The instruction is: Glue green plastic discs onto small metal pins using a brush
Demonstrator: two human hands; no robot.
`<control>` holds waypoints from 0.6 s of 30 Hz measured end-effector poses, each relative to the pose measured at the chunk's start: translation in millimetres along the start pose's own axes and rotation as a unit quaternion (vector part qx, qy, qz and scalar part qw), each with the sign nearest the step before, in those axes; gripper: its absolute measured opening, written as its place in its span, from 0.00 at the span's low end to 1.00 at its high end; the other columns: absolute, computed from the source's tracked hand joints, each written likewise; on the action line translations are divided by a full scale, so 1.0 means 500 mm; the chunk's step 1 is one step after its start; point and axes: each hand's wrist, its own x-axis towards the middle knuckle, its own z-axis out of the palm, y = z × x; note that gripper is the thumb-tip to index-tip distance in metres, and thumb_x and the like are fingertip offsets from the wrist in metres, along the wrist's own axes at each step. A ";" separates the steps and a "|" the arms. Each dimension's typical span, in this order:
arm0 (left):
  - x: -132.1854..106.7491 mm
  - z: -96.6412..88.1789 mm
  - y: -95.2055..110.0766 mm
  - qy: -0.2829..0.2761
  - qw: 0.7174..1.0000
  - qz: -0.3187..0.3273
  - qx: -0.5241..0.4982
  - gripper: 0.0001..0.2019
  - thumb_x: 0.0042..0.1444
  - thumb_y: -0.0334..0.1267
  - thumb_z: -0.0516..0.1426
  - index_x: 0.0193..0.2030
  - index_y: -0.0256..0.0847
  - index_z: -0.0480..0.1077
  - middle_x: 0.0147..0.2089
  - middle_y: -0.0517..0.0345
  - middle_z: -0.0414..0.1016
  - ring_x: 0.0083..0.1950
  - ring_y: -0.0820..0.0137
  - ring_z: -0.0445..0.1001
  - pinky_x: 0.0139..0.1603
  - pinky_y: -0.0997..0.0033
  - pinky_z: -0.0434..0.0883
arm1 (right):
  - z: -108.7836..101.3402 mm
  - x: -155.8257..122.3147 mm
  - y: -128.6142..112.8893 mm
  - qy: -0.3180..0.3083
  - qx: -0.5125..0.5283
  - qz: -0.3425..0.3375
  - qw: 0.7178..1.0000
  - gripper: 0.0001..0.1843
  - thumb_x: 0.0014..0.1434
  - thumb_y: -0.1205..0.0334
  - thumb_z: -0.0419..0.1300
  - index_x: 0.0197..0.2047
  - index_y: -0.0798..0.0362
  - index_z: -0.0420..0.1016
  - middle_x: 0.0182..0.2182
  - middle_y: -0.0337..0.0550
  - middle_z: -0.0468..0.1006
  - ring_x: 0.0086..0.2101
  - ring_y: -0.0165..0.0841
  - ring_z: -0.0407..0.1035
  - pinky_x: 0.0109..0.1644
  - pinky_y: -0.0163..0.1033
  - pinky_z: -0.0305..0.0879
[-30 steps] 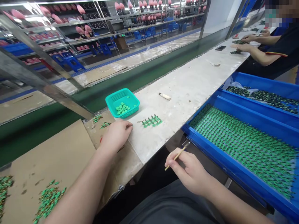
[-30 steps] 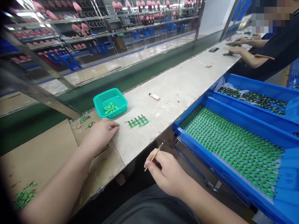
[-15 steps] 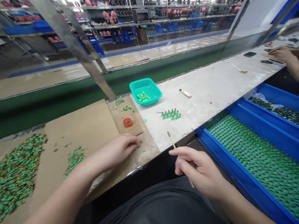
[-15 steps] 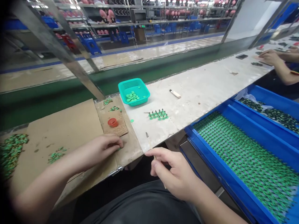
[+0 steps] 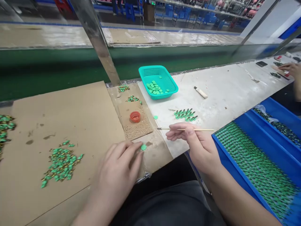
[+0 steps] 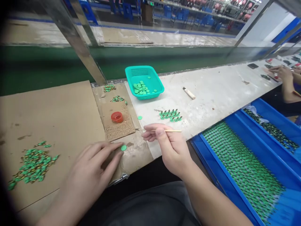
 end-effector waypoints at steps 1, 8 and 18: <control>-0.009 -0.004 0.000 0.009 1.000 0.012 0.012 0.11 0.79 0.42 0.60 0.62 0.48 0.79 0.54 0.55 0.83 0.53 0.61 0.80 0.58 0.58 0.74 | 0.006 0.015 0.002 0.002 -0.007 0.006 1.000 0.18 0.81 0.45 0.65 0.53 0.49 0.88 0.42 0.45 0.92 0.42 0.35 0.88 0.48 0.41 0.87; -0.087 -0.025 -0.012 0.026 0.995 0.041 0.085 0.26 0.77 0.41 0.61 0.78 0.34 0.71 0.70 0.40 0.83 0.65 0.51 0.80 0.66 0.52 0.72 | 0.058 0.095 0.015 -0.006 -0.006 -0.020 1.000 0.15 0.82 0.50 0.64 0.45 0.47 0.86 0.33 0.37 0.85 0.34 0.30 0.80 0.40 0.37 0.81; -0.142 -0.056 0.033 0.022 0.993 0.050 0.105 0.16 0.74 0.35 0.60 0.65 0.40 0.81 0.61 0.56 0.90 0.60 0.65 0.87 0.58 0.64 0.80 | 0.073 0.021 0.044 -0.126 -0.205 -0.110 0.964 0.12 0.82 0.62 0.60 0.55 0.42 0.86 0.47 0.41 0.92 0.46 0.37 0.88 0.52 0.42 0.86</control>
